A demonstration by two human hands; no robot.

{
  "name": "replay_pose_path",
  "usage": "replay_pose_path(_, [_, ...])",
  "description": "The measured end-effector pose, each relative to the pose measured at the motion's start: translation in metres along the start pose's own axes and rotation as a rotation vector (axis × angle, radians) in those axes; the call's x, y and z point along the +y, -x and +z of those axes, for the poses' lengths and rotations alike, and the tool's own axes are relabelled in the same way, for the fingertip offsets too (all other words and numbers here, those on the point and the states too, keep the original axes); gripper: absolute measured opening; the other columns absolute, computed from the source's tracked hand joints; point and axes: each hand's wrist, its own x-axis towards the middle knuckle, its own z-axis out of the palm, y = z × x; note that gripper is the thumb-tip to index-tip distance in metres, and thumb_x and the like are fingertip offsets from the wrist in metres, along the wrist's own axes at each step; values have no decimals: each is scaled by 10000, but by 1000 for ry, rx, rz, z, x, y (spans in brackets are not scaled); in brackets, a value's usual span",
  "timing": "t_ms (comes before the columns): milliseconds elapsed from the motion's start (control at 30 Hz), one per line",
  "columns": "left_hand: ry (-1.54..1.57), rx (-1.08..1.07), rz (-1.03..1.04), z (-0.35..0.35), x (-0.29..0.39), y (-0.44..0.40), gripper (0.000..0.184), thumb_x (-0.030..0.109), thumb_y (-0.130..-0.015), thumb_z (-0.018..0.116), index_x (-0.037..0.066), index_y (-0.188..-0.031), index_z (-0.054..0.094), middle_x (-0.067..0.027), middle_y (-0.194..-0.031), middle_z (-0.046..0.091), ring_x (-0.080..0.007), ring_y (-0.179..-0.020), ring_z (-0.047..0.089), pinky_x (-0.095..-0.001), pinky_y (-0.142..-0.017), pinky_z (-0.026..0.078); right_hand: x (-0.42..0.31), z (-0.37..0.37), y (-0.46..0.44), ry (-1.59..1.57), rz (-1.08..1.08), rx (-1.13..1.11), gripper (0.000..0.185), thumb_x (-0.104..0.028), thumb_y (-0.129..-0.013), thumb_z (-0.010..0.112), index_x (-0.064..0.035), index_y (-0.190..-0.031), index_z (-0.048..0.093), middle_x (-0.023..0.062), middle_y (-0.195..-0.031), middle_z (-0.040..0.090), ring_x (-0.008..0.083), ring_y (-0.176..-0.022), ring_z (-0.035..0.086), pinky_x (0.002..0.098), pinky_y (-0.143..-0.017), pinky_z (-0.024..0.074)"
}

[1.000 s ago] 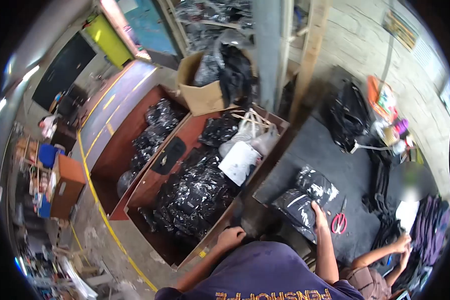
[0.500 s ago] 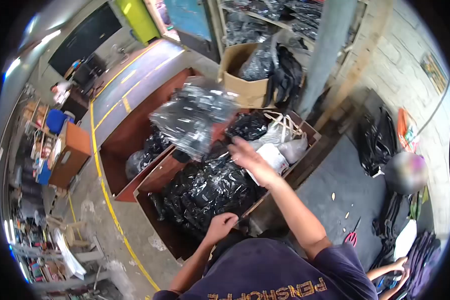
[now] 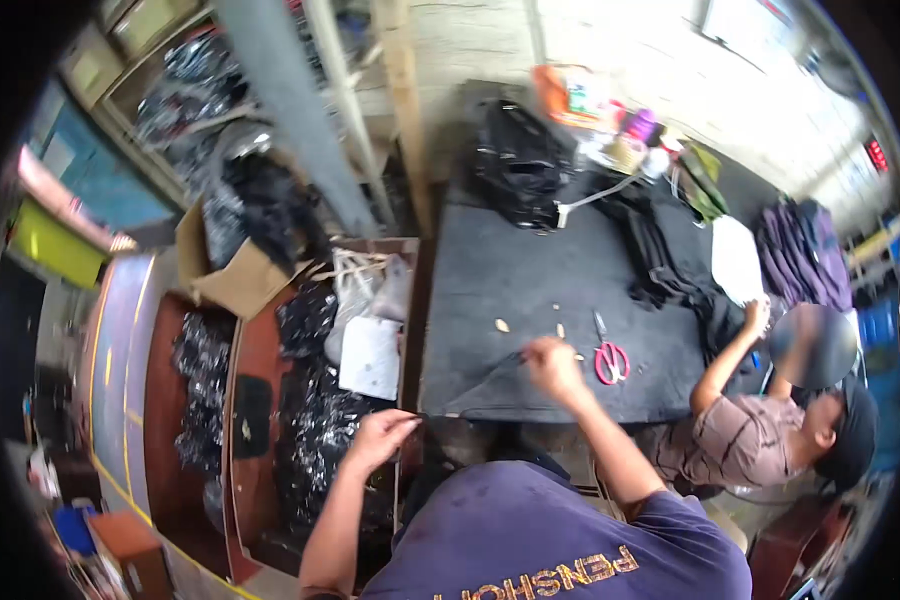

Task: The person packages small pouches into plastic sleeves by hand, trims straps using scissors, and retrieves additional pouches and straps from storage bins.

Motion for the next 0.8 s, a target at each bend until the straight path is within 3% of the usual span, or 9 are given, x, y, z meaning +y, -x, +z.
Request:
replay_pose_path(33, [-29,-2,-16,-17,6,-12,259,203,-1021,725,-3,-1175,752,25,-892,706,-63,-749,605,-253,-669,514,43,-26,1,73,62,135,76,-36,-878,693,-32,-924,752,184,-914,738,399,-886,718,464,-816,576])
replay_pose_path(100, [-146,-62,-183,-57,1,-46,282,197,-1009,737,-12,-1199,744,-3,-942,754,-107,-853,662,-279,-794,542,114,-75,7,177,187,380,59,-62,-903,697,-32,-919,745,187,-912,731,405,-890,713,466,-819,573])
replay_pose_path(200, [-355,-2,-5,-90,-26,-110,258,206,-1008,738,1,-1164,762,-13,-837,749,-108,-834,670,-284,-790,539,191,-103,26,258,290,479,82,-111,-911,730,-34,-934,743,185,-916,728,404,-891,716,464,-823,573])
replay_pose_path(300, [-525,1,-66,-86,-42,-159,312,132,-949,740,22,-1241,728,-84,-983,752,-212,-957,700,-359,-893,543,234,-106,46,284,412,431,152,-140,-897,756,-45,-1014,734,176,-953,717,400,-906,707,474,-826,563])
replay_pose_path(400, [-1394,656,305,-32,-37,-189,535,80,-859,721,54,-1385,632,-166,-1251,671,-352,-1221,616,-486,-1063,474,206,-117,53,424,306,559,201,-171,-887,770,-50,-1037,713,172,-978,707,394,-917,699,481,-831,557])
replay_pose_path(467, [-1160,479,387,31,4,-194,721,65,-786,700,95,-1486,528,-171,-1494,511,-438,-1408,438,-601,-1176,343,188,-112,62,451,296,508,252,-238,-867,789,-67,-1020,687,155,-1029,701,385,-934,690,497,-848,546])
replay_pose_path(600, [-1072,34,563,173,32,-174,736,302,-925,704,135,-1594,447,-173,-1672,351,-417,-1561,288,-665,-1250,215,163,-94,103,417,362,226,346,-335,-814,828,-78,-976,662,168,-978,689,386,-897,692,490,-809,560])
replay_pose_path(700, [-1118,-29,427,211,2,-171,741,433,-993,648,168,-1638,399,-159,-1739,257,-389,-1608,206,-659,-1280,135,185,-90,133,392,412,279,346,-326,-796,825,-58,-949,669,161,-887,709,402,-814,704,495,-741,569])
replay_pose_path(800, [-1128,-11,457,213,-6,-171,737,429,-993,650,164,-1635,403,-157,-1737,263,-388,-1608,206,-663,-1278,135,202,-114,161,491,672,222,302,-294,-819,789,-34,-923,678,162,-801,725,400,-753,721,492,-707,582])
